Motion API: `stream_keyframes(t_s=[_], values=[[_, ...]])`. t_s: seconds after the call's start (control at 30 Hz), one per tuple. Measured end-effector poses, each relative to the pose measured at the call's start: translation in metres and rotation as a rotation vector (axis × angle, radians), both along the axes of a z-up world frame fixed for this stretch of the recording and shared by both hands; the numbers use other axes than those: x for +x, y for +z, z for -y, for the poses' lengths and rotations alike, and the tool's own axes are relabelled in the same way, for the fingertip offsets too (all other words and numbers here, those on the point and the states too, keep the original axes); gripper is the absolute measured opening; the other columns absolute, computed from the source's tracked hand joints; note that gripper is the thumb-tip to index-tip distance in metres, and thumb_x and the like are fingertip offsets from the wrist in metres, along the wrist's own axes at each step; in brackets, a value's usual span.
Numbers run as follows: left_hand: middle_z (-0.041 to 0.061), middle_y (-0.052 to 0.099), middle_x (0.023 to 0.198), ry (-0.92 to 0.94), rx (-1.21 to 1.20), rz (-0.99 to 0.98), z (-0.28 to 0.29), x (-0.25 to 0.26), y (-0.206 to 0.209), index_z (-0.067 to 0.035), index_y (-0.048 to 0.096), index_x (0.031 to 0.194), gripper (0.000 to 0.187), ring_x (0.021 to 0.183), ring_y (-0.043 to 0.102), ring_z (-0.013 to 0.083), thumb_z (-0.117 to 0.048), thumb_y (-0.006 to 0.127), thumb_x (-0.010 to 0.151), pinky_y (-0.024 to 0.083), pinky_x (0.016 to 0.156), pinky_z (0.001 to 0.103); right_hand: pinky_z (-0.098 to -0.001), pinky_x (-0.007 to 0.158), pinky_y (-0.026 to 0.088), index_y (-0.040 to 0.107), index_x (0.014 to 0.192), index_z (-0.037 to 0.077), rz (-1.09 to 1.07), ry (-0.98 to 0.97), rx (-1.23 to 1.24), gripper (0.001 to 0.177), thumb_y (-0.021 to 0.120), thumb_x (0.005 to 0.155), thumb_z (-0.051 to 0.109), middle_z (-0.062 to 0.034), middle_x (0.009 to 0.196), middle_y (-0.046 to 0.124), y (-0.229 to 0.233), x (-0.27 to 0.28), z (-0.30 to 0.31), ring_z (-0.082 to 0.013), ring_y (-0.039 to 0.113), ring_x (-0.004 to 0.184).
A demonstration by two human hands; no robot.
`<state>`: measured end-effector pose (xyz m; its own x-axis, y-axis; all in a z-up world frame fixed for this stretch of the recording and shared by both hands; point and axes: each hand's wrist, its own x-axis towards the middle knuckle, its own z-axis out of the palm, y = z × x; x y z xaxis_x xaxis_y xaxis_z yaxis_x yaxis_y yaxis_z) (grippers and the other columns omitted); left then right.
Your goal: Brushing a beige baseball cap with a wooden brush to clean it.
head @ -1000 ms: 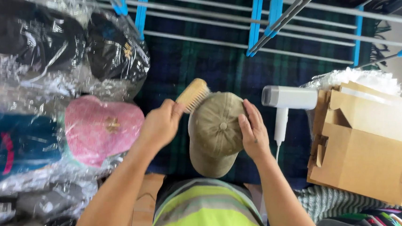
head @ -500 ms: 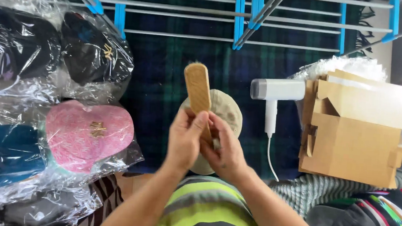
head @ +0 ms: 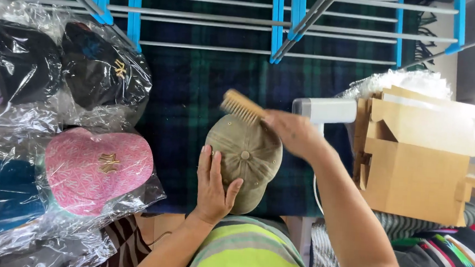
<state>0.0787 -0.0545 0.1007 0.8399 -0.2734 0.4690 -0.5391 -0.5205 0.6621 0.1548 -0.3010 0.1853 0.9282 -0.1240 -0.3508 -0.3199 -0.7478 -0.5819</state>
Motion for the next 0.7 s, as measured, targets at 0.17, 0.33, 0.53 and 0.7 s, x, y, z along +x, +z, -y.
stream_keyframes(t_s=[0.17,0.33,0.53,0.7], values=[[0.036,0.020,0.160,-0.025,0.025,-0.009,-0.004,-0.007,-0.010,0.010,0.027,0.154,0.084,0.148,0.024,0.0534,-0.048,0.054,0.100,0.030,0.115,0.062,-0.0359,0.076,0.055,0.076,0.118,0.028,-0.282,-0.215,0.092,0.046,0.051,0.100,0.062,-0.0027,0.080,0.072,-0.102,-0.007,0.064,-0.0209,0.071,0.074],[0.035,0.014,0.163,-0.030,-0.061,-0.049,0.001,-0.006,-0.026,0.009,0.020,0.157,0.098,0.150,0.017,0.0536,-0.056,0.060,0.094,0.025,0.117,0.061,-0.0317,0.037,0.049,0.067,0.129,0.019,-0.041,-0.462,0.371,0.040,0.048,0.106,0.045,-0.0039,0.062,0.058,-0.025,-0.060,0.025,-0.0174,0.056,0.042],[0.035,0.011,0.162,-0.045,-0.078,-0.064,0.001,-0.006,-0.024,0.008,0.016,0.158,0.104,0.150,0.017,0.0523,-0.059,0.062,0.092,0.026,0.117,0.060,-0.0308,0.029,0.045,0.071,0.119,0.015,-0.208,-0.608,0.386,0.042,0.049,0.105,0.047,-0.0083,0.055,0.058,-0.082,-0.129,0.008,-0.0203,0.054,0.037],[0.034,0.011,0.163,-0.029,-0.092,-0.064,0.003,-0.007,-0.026,0.008,0.016,0.158,0.105,0.150,0.018,0.0504,-0.058,0.063,0.091,0.034,0.115,0.055,-0.0330,0.033,0.044,0.069,0.118,0.011,0.066,-0.873,0.492,0.043,0.042,0.105,0.043,-0.0116,0.056,0.057,-0.048,-0.158,-0.057,-0.0224,0.056,0.037]])
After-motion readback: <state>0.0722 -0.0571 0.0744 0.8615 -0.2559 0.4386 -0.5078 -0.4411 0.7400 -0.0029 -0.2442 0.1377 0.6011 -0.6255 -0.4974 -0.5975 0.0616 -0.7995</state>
